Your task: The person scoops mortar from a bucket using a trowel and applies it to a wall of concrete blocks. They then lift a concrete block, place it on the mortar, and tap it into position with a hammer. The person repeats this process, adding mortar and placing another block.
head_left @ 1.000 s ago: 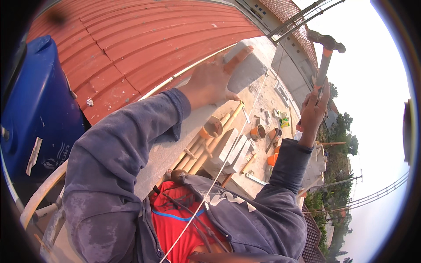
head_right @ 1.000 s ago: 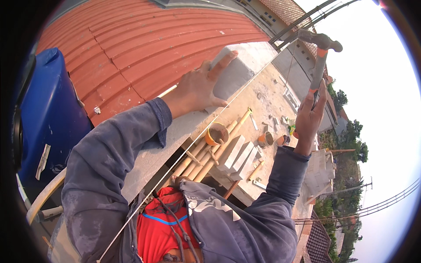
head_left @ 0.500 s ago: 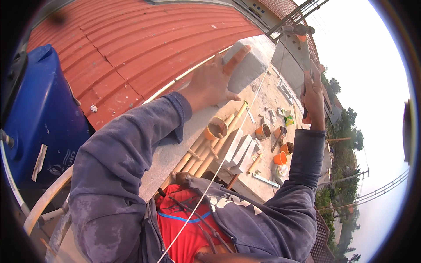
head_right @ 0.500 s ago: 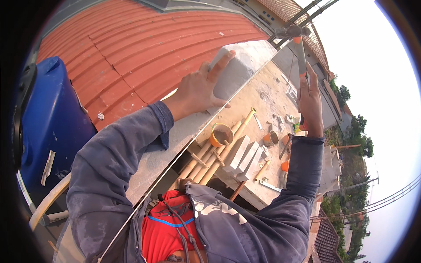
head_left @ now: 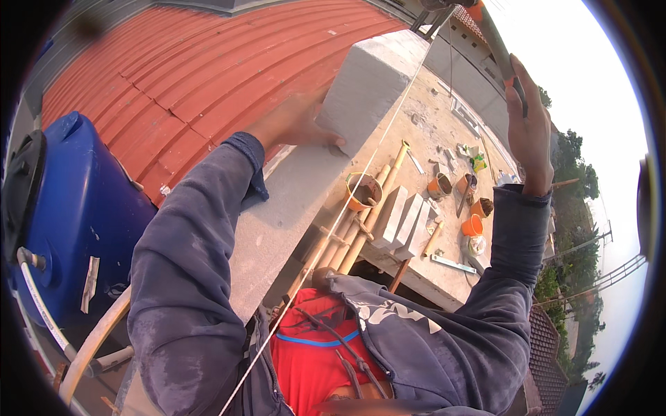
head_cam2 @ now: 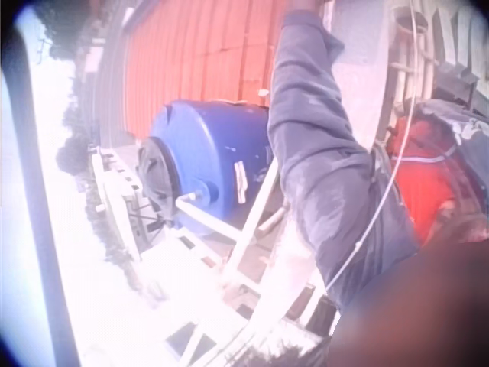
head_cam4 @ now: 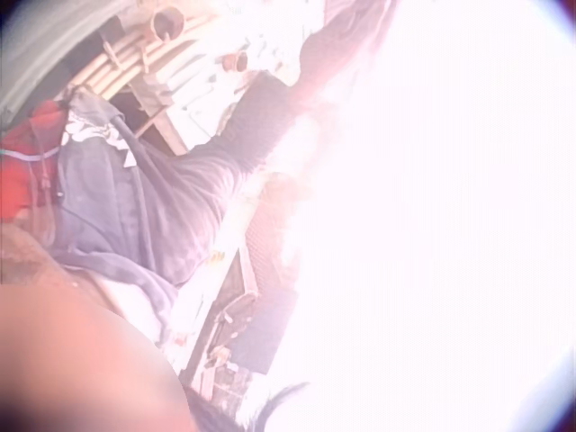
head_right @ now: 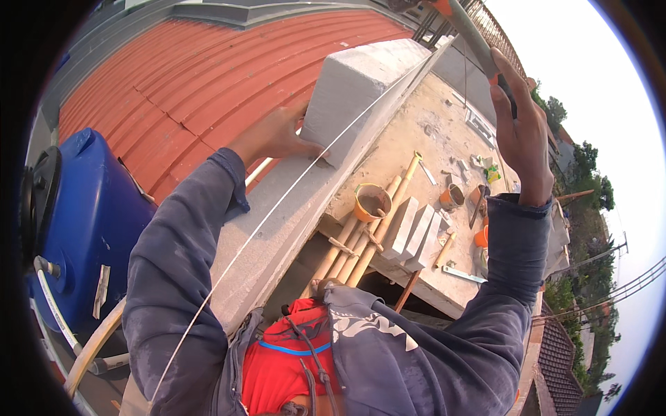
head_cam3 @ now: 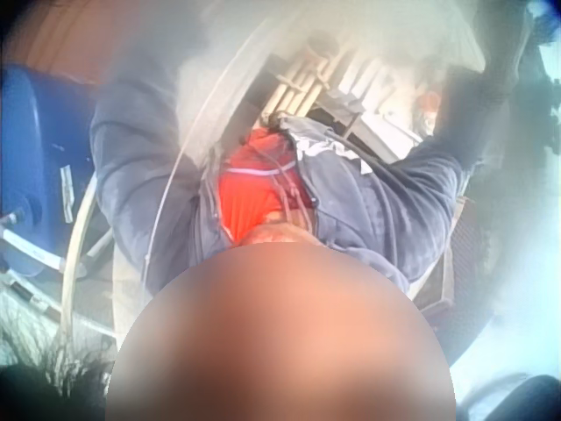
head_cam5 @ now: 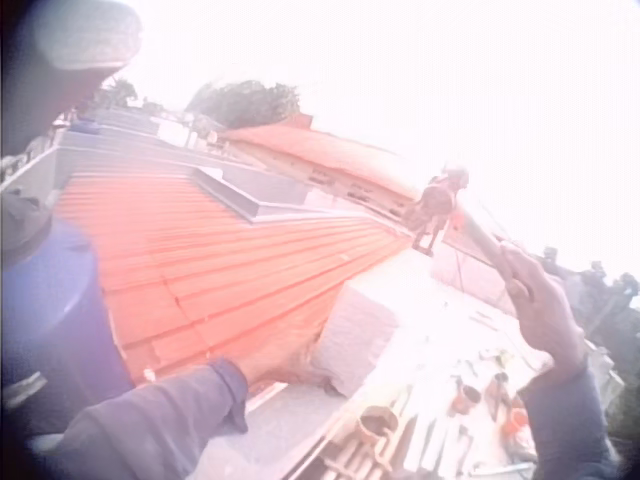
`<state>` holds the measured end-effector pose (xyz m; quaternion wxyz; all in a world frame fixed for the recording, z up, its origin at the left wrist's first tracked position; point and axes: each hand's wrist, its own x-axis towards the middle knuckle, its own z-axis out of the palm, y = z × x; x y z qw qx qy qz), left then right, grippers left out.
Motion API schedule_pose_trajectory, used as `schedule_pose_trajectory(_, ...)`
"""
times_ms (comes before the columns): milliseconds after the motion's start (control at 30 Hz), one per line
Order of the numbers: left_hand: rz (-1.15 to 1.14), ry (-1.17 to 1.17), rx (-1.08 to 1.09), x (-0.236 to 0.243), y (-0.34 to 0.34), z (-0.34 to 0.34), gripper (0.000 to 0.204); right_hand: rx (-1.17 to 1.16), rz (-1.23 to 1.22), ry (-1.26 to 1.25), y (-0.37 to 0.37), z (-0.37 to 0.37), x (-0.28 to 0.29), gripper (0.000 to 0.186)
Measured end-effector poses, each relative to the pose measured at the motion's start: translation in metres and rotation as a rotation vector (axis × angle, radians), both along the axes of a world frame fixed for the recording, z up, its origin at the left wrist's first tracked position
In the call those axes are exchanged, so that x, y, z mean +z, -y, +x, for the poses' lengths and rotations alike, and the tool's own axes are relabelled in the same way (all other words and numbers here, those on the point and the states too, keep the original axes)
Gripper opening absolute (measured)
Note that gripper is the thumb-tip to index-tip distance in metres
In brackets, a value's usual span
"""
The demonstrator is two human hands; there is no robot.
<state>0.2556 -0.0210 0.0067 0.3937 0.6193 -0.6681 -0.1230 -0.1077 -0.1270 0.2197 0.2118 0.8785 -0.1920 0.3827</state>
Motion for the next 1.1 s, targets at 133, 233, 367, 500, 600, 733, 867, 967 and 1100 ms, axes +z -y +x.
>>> schedule_pose_trajectory(133,0.059,-0.096,-0.102,-0.018,0.007,-0.009,0.113,0.376,-0.18,-0.308,-0.026,0.011,0.032,0.053)
schedule_pose_trajectory(233,0.09,-0.151,-0.143,-0.023,0.01,-0.005,0.104,0.263,-0.398,-0.734,-0.03,0.019,0.046,0.056)
schedule_pose_trajectory(367,0.196,-0.136,-0.138,-0.005,-0.003,-0.012,0.092,-0.035,-0.554,-1.007,-0.089,0.063,0.046,0.049)
schedule_pose_trajectory(500,0.139,-0.089,-0.147,-0.024,0.013,0.008,0.102,-0.28,-0.382,-0.916,-0.111,0.056,0.049,0.049)
schedule_pose_trajectory(600,0.168,-0.108,-0.14,-0.027,0.015,0.001,0.105,0.122,-0.319,-0.46,-0.071,0.028,0.022,0.057)
schedule_pose_trajectory(733,0.213,-0.092,-0.146,-0.02,0.016,0.007,0.113,0.356,-0.199,0.212,-0.011,0.002,-0.069,0.048)
schedule_pose_trajectory(867,0.114,-0.201,-0.101,0.001,0.01,-0.014,0.12,0.476,0.633,0.745,-0.004,0.0,-0.215,0.034)
schedule_pose_trajectory(967,0.146,-0.246,-0.109,0.001,0.015,-0.011,0.121,0.609,1.059,1.149,-0.029,0.033,-0.277,0.027)
schedule_pose_trajectory(1100,0.121,-0.282,-0.147,-0.002,0.014,-0.005,0.121,0.531,1.444,1.384,-0.026,0.06,-0.307,0.032)
